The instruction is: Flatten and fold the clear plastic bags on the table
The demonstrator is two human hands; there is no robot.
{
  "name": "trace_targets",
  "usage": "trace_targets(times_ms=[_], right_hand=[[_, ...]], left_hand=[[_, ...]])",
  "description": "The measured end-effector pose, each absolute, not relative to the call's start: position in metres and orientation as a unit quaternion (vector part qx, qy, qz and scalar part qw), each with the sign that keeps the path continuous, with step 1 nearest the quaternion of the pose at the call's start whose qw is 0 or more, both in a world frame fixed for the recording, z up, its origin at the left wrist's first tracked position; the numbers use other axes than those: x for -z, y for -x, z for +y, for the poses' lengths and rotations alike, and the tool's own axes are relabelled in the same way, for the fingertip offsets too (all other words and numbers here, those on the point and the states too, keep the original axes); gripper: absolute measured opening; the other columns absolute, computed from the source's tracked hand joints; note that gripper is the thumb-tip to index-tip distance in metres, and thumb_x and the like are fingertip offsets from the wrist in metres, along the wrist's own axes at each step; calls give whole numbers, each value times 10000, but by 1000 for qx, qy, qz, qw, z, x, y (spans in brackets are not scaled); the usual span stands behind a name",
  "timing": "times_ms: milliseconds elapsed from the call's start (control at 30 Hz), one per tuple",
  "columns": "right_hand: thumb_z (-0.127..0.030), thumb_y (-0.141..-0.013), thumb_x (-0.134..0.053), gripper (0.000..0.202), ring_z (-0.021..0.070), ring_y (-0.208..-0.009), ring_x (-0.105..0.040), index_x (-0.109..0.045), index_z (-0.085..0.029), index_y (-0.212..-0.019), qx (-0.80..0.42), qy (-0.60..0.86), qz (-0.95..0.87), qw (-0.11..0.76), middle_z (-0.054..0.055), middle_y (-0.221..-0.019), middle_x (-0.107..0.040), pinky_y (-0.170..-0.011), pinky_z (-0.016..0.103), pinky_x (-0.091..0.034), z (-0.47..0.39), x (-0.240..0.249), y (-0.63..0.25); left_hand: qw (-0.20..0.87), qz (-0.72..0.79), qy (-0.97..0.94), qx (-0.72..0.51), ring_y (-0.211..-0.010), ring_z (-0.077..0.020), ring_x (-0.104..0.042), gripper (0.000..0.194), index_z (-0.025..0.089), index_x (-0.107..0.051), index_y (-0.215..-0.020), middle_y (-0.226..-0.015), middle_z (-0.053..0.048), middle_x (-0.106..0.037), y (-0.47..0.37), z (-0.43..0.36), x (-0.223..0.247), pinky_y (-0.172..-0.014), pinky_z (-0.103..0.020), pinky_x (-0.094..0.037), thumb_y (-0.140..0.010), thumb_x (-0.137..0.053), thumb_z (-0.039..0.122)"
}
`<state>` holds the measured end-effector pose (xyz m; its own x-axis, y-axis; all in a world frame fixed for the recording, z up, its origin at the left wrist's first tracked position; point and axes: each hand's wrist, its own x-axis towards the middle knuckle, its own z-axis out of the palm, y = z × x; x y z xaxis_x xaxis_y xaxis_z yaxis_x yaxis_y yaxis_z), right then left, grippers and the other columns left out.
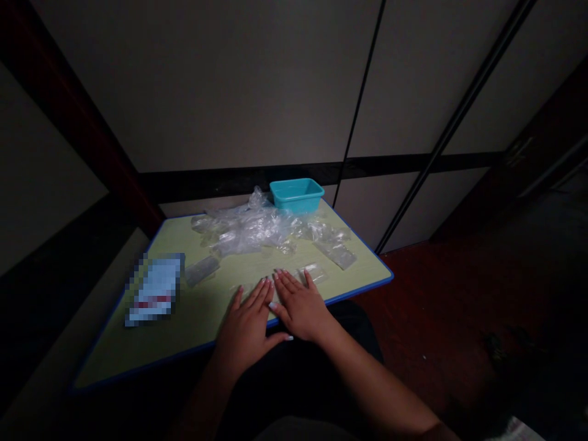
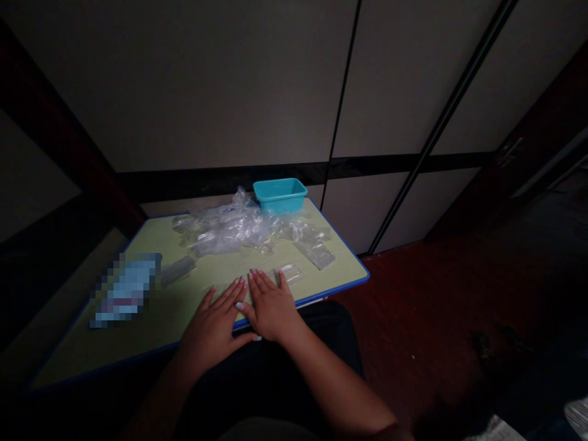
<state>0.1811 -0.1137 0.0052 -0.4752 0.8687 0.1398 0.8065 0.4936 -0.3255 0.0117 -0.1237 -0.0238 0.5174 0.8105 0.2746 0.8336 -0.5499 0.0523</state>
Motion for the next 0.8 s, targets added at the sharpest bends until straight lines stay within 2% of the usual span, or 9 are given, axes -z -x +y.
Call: trace_targets(times_ms=[367, 600, 800], right_hand=[[-474, -982, -249, 586, 227, -1422, -231, -220, -193, -1495, -76, 584, -803, 97, 98, -1536, -256, -1117, 602, -104, -94, -4, -226], [-500, -977, -171, 636, 202, -1436, -180, -179, -141, -1502, -58, 635, -766, 75, 103, -1553, -199, -1132, 559, -63, -85, 1, -239], [-540, -958, -149, 704, 217, -1449, -114, -148, -97, -1505, -51, 666, -742, 57, 120, -1566, -157, -1134, 547, -49, -84, 6, -237]], left_hand=[[45, -486, 865, 114, -1393, -295, -313, 800, 130, -343, -1446, -1499, -161, -343, -14, -126, 18, -1145, -539, -147, -796, -593, 524], [34, -503, 859, 91, -1411, -276, -275, 814, 127, -304, -1462, -1526, -141, -291, -14, -126, 17, -1143, -528, -163, -816, -563, 548], [35, -503, 859, 87, -1421, -270, -252, 849, 137, -293, -1468, -1538, -117, -272, -13, -126, 18, -1147, -522, -167, -808, -548, 607]])
